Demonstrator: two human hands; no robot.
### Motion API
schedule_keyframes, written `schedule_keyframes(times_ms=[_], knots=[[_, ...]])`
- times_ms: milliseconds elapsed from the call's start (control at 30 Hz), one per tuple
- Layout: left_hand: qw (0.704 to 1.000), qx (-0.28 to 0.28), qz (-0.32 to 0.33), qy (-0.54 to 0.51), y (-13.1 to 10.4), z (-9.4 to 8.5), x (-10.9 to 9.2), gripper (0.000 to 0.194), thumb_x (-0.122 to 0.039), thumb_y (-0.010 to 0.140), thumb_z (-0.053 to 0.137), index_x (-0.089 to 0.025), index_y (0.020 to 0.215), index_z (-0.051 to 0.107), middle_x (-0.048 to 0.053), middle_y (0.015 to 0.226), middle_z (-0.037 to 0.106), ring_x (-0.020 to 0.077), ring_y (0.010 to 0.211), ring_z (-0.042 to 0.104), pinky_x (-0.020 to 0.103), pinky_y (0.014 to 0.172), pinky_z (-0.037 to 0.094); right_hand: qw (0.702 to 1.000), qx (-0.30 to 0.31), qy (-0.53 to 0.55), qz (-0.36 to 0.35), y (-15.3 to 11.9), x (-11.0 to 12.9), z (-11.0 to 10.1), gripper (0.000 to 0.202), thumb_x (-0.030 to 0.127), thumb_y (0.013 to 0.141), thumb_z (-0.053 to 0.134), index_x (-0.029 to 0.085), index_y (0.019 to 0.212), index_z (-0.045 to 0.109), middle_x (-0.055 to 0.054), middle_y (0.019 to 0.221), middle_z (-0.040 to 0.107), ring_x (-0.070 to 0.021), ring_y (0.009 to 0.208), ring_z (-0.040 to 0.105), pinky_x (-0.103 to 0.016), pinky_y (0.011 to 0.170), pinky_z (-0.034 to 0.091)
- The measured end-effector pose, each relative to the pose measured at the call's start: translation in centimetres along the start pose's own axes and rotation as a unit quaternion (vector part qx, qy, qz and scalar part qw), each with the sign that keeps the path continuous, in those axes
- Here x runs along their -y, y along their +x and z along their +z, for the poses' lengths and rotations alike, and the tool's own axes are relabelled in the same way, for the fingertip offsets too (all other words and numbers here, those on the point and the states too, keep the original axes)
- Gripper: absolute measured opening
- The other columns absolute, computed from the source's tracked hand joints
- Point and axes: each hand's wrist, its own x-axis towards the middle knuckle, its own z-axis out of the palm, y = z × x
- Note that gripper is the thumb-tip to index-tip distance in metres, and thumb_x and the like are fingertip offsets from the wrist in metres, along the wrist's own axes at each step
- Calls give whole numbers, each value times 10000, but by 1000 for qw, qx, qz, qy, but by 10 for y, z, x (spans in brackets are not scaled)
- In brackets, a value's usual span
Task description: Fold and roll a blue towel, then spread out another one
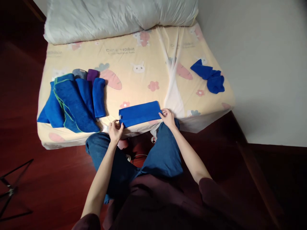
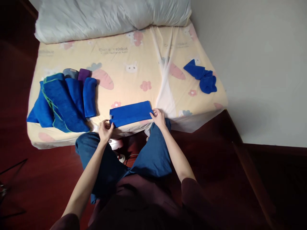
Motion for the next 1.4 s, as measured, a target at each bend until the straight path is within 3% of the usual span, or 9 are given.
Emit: schedule_keyframes(times_ms=[167,267,367,600,800,900,1133,1233,1400], knots=[[996,-17,87,20,1,-3,2,267,-417,936,665,-202,1091,697,135,1020,691,314,1044,607,468,947,519,994,-11,-48,-95,-3,11,-3,168,279,955,613,202,1067,712,-119,1132,696,-261,1066,660,-416,1003,558],[985,33,170,-3,1,-3,2,198,-299,1002,550,-227,1072,720,133,1196,715,297,1163,623,505,1050,497,986,14,-91,-136,-6,15,-3,221,198,983,543,219,1059,750,-118,1229,706,-284,1195,629,-476,1103,508],[971,90,219,-41,2,-2,2,309,-217,1031,440,-224,1174,714,110,1338,697,267,1300,608,525,1130,480,976,72,-108,-174,-7,15,-1,372,108,984,452,229,1145,764,-81,1324,713,-276,1256,611,-508,1141,485],[966,137,210,-72,7,-7,6,407,-277,1056,413,-200,1388,635,120,1477,618,252,1420,550,517,1217,441,978,98,-70,-170,-5,12,-1,445,123,997,396,212,1277,730,-71,1397,690,-232,1341,582,-473,1201,478],[962,164,216,-29,8,-11,6,529,-408,975,608,-212,1464,560,111,1542,560,290,1457,506,514,1224,421,975,133,-63,-164,-6,20,-9,426,242,920,628,235,1343,680,-64,1487,627,-274,1411,525,-524,1229,442],[960,170,220,-17,8,-11,7,549,-358,959,595,-212,1485,531,110,1566,534,294,1469,489,514,1214,418,971,149,-67,-172,-6,19,-10,556,162,824,668,230,1376,650,-60,1528,590,-283,1445,493,-522,1243,425],[961,180,208,-18,9,-11,11,616,-117,858,485,-213,1462,555,90,1548,555,281,1460,492,524,1197,412,981,121,-41,-146,-3,13,-4,669,-14,758,486,246,1348,664,-50,1446,643,-235,1386,547,-466,1236,433],[965,167,200,-42,11,-9,13,658,-65,815,449,-213,1444,575,84,1517,584,276,1432,512,532,1196,410,986,109,-13,-128,0,9,-3,657,-3,771,481,253,1348,663,-51,1398,670,-241,1351,566,-464,1213,449],[974,137,165,-76,14,-8,13,599,-78,818,450,-195,1380,620,112,1375,654,285,1315,559,517,1159,450,996,65,17,-60,5,0,0,436,134,831,558,222,1232,705,-100,1236,711,-274,1208,621,-467,1104,522]])
